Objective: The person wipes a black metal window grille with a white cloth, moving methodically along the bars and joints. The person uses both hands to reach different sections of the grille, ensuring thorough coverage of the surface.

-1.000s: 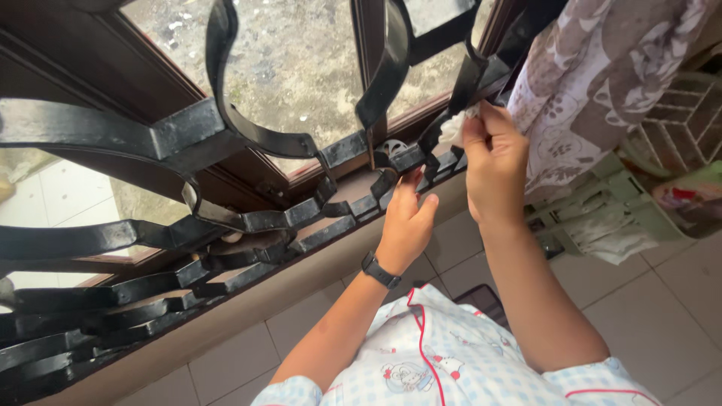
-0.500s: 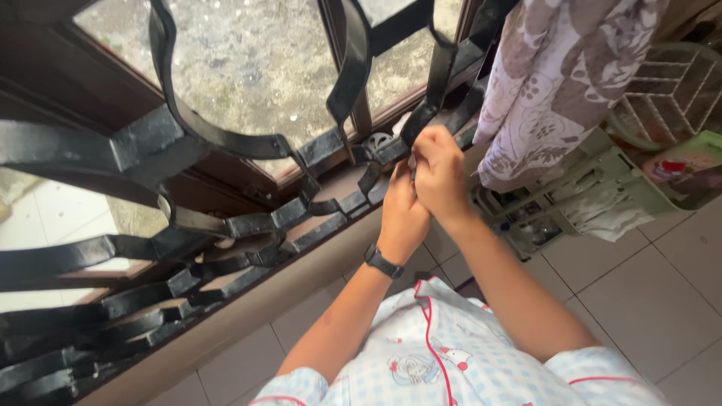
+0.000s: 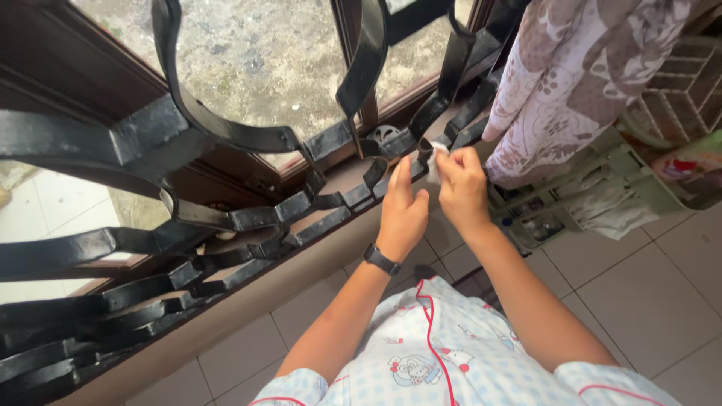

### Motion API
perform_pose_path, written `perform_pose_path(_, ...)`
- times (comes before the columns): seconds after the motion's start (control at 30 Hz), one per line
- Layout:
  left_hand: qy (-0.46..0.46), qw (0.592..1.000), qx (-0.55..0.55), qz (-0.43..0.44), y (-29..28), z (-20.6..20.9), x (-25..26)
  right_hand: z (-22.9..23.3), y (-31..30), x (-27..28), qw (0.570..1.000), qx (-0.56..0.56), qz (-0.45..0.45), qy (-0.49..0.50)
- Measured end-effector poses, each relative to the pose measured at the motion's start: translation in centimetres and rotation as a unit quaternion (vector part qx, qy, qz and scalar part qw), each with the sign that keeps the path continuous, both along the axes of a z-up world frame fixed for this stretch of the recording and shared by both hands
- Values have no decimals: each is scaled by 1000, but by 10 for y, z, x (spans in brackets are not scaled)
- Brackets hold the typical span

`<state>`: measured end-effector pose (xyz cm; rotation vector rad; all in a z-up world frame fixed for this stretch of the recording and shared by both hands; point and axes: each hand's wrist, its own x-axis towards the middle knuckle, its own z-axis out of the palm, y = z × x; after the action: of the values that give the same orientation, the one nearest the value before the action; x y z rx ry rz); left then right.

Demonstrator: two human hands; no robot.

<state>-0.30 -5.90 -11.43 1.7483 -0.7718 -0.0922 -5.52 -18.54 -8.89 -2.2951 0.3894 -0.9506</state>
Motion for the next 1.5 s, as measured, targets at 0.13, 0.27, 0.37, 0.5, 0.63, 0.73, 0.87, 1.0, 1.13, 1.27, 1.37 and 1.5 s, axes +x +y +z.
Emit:
perform_pose_path(0.13, 55, 998, -5, -12, -4, 1, -2, 0, -4, 1, 993, -76, -19, 83)
perform_pose_path(0.27, 46, 999, -9, -20, -13, 6, 1, 7, -10, 11, 974, -185, -35, 126)
perform_pose_path(0.37, 41, 999, -2, -25, -8, 7, -4, 12, -11, 1, 967, -213, -69, 124)
perform_pose_path(0.5, 63, 997, 17, -30, 1, 14, -9, 16, -10, -11, 969, -197, -54, 137)
perform_pose_path(0.63, 108, 993, 48, -30, 11, 8, -16, 18, -24, 8, 974, -179, -27, 139)
perform_pose_path(0.73, 47, 998, 32, -30, 18, 4, -21, 17, -15, 6, 983, -133, -17, 123)
perform_pose_path(0.87, 154, 988, 12, -30, 39, -3, -34, 17, 12, -25, 987, -82, -1, 139)
perform_pose_path(1.0, 258, 957, -111, 72, 54, -18, -37, 21, 67, -30, 987, -59, 118, 96)
perform_pose_path(1.13, 349, 910, -139, 174, 84, -29, -29, 21, 114, -1, 975, -87, 133, 154)
perform_pose_path(1.27, 366, 887, -211, 189, 103, -35, -9, 22, 120, 29, 954, -79, 102, 269)
perform_pose_path(1.37, 370, 883, -221, 189, 116, -34, -2, 18, 130, 17, 961, 4, 142, 236)
perform_pose_path(1.5, 368, 895, -164, 190, 122, -22, 2, 16, 146, 6, 960, 50, 111, 254)
